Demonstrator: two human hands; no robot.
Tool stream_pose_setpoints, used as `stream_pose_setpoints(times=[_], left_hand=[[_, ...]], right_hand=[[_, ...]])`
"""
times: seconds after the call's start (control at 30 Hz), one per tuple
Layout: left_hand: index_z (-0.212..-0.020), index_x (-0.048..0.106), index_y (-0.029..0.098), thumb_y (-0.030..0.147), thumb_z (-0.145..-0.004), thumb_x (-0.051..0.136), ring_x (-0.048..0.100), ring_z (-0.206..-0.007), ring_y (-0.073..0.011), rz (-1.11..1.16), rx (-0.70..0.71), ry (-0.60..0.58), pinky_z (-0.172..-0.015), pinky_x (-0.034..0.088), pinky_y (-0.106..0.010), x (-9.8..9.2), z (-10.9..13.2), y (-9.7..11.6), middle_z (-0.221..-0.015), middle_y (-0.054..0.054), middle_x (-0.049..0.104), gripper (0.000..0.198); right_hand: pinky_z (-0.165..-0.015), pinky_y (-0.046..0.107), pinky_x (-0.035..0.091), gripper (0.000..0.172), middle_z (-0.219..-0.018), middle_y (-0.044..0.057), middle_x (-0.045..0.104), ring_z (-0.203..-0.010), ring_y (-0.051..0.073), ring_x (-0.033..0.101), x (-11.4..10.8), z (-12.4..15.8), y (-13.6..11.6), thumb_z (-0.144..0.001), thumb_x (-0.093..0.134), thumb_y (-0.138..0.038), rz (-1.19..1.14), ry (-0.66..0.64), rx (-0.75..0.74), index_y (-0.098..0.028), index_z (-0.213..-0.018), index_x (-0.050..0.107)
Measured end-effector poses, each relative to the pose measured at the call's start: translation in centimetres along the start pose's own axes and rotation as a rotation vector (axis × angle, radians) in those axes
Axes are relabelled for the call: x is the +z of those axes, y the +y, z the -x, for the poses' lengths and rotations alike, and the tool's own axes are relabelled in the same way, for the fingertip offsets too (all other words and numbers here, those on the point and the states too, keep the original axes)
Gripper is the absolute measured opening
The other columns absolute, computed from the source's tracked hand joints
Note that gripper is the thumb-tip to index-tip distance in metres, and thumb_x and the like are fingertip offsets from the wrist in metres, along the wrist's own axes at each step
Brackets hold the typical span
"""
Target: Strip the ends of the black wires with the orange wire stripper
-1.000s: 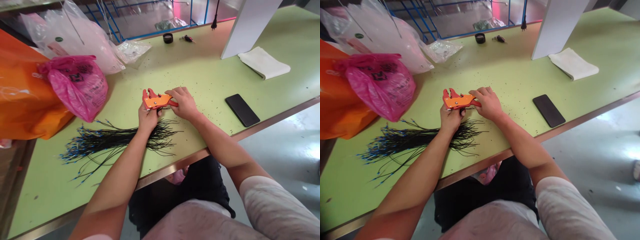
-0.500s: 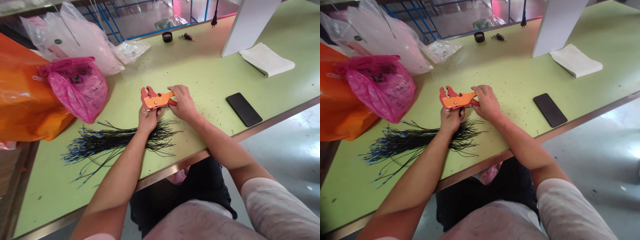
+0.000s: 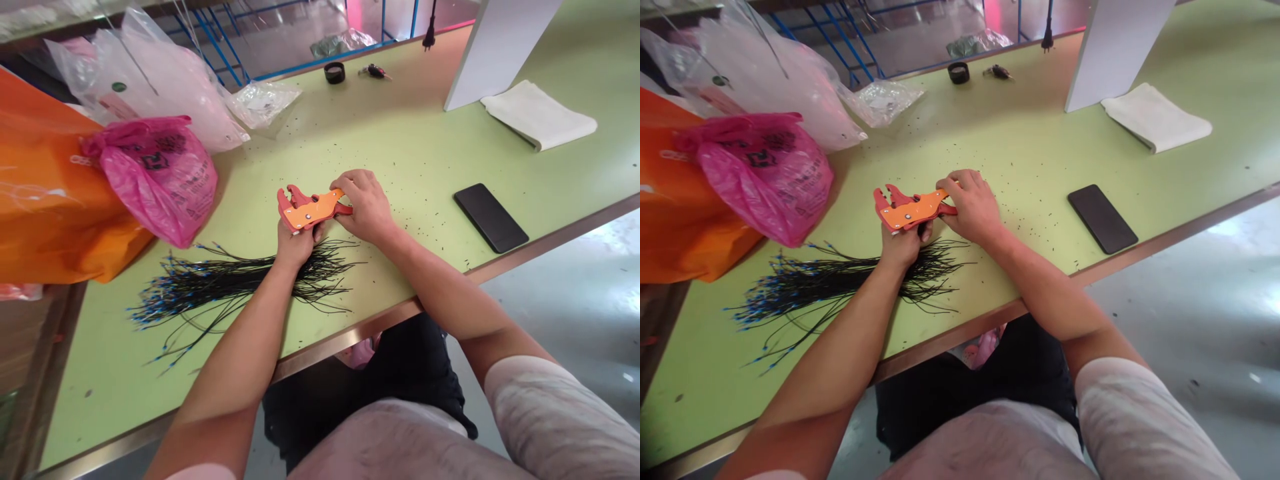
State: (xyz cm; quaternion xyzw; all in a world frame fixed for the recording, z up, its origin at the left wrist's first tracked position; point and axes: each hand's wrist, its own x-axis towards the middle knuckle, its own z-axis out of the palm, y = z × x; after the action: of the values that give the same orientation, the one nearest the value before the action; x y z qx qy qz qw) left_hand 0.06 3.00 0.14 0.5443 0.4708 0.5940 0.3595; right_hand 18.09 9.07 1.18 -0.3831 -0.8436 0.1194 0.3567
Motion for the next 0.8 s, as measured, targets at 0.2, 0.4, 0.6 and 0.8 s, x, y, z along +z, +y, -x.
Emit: stream_pose_setpoints(times=[0.2, 0.4, 0.6, 0.8], left_hand=[[-0.086, 0.059, 0.026, 0.070, -0.088, 0.081, 0.036, -0.043, -0.0097, 0.047, -0.038, 0.105, -0.046, 0.028, -0.027, 0.50, -0.35, 0.07, -0.056, 0.006, 0.051, 0.049], [-0.089, 0.056, 0.026, 0.063, -0.086, 0.082, 0.034, -0.044, -0.0084, 0.048, -0.042, 0.142, -0.048, 0.025, -0.028, 0.34, -0.41, 0.14, -0.056, 0.007, 0.049, 0.046], [-0.080, 0.055, 0.026, 0.064, -0.090, 0.081, 0.037, -0.045, -0.0101, 0.032, -0.085, 0.104, -0.049, 0.025, -0.031, 0.27, -0.08, 0.20, -0.054, 0.005, 0.049, 0.048], [-0.075, 0.056, 0.025, 0.055, -0.094, 0.079, 0.039, -0.048, -0.0104, 0.015, -0.090, 0.067, -0.051, 0.028, -0.032, -0.14, -0.01, -0.22, -0.057, 0.003, 0.052, 0.042]], right_hand=[[-0.104, 0.048, 0.051, 0.032, -0.130, 0.016, 0.069, -0.122, 0.034, 0.055, 0.23, 0.03, -0.05, -0.103, 0.068, -0.032, 0.026, 0.043, 0.042, -0.020, -0.132, 0.071], [-0.107, 0.050, 0.050, 0.040, -0.129, 0.017, 0.066, -0.121, 0.034, 0.054, 0.41, 0.10, -0.42, -0.103, 0.071, -0.037, 0.063, 0.034, 0.024, -0.017, -0.137, 0.069], [-0.105, 0.051, 0.049, 0.037, -0.128, 0.017, 0.064, -0.121, 0.035, 0.053, 0.13, 0.06, -0.57, -0.102, 0.071, -0.035, 0.087, 0.037, 0.050, -0.018, -0.135, 0.069], [-0.103, 0.051, 0.048, 0.036, -0.127, 0.017, 0.064, -0.119, 0.035, 0.052, 0.12, 0.09, -0.62, -0.103, 0.067, -0.036, 0.072, 0.029, 0.051, -0.017, -0.134, 0.069]])
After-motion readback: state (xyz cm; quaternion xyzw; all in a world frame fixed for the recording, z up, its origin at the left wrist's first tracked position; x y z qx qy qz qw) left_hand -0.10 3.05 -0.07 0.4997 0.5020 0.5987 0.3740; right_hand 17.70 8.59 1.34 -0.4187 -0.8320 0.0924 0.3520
